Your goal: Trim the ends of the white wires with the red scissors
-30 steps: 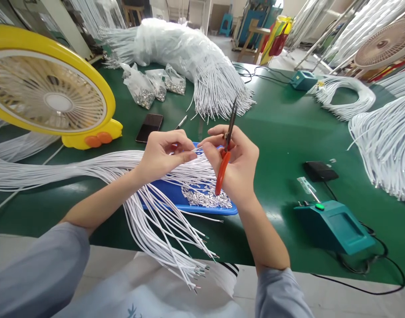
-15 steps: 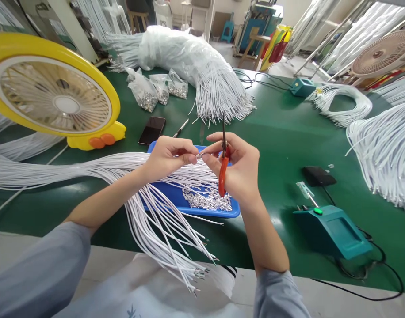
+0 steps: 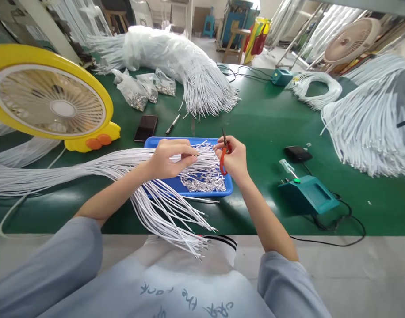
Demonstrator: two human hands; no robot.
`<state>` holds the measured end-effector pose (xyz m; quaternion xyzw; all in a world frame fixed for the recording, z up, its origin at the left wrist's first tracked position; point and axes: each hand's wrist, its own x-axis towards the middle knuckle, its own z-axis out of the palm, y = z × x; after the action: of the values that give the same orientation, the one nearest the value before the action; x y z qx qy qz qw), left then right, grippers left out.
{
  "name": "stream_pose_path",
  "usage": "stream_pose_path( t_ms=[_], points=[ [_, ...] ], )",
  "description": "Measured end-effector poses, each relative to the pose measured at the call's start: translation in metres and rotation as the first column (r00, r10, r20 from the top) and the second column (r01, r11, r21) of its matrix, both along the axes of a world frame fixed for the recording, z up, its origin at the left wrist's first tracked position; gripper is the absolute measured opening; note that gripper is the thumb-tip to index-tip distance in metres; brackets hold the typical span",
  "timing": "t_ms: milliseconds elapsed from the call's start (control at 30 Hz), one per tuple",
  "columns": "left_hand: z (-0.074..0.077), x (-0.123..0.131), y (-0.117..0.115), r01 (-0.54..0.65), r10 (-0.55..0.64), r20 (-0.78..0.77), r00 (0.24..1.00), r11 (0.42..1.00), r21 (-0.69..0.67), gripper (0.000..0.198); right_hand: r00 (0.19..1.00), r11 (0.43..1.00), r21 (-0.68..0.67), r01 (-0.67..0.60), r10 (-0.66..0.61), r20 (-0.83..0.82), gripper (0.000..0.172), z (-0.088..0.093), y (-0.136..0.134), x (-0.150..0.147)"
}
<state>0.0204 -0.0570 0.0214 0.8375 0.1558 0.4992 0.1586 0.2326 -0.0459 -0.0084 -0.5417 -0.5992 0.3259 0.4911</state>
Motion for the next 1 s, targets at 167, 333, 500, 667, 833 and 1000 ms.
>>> stream_pose_path(
  t_ms=[167, 333, 500, 667, 833, 1000],
  points=[
    [-0.010, 0.004, -0.005, 0.017, 0.010, -0.102, 0.995, 0.965, 0.262, 0.013, 0.993, 0.982, -0.173, 0.072, -0.054, 0.110, 0.029, -0.054, -0.025, 0.034],
    [-0.009, 0.007, -0.017, 0.171, -0.118, -0.225, 0.967, 0.957, 0.234, 0.019, 0.978, 0.967, -0.221, 0.125, -0.082, 0.194, 0.032, -0.076, -0.036, 0.048],
    [-0.019, 0.019, -0.033, 0.310, -0.181, -0.487, 0.854, 0.930, 0.198, 0.028, 0.972, 0.968, -0.206, 0.143, -0.098, 0.215, 0.028, -0.071, -0.036, 0.054],
    [-0.044, 0.040, -0.056, 0.435, -0.270, -0.752, 0.601, 0.900, 0.024, 0.032, 0.979, 0.982, -0.117, 0.150, -0.131, 0.156, 0.030, -0.050, -0.021, 0.048],
    [-0.054, 0.053, -0.077, 0.488, -0.325, -0.788, 0.523, 0.872, -0.037, 0.021, 0.993, 0.994, 0.011, 0.110, -0.110, 0.032, 0.025, -0.005, 0.002, 0.013],
    [-0.038, 0.046, -0.058, 0.357, -0.239, -0.783, 0.574, 0.934, -0.023, 0.025, 0.992, 0.966, 0.258, 0.008, 0.024, -0.122, 0.017, 0.044, 0.009, -0.028]
  ],
)
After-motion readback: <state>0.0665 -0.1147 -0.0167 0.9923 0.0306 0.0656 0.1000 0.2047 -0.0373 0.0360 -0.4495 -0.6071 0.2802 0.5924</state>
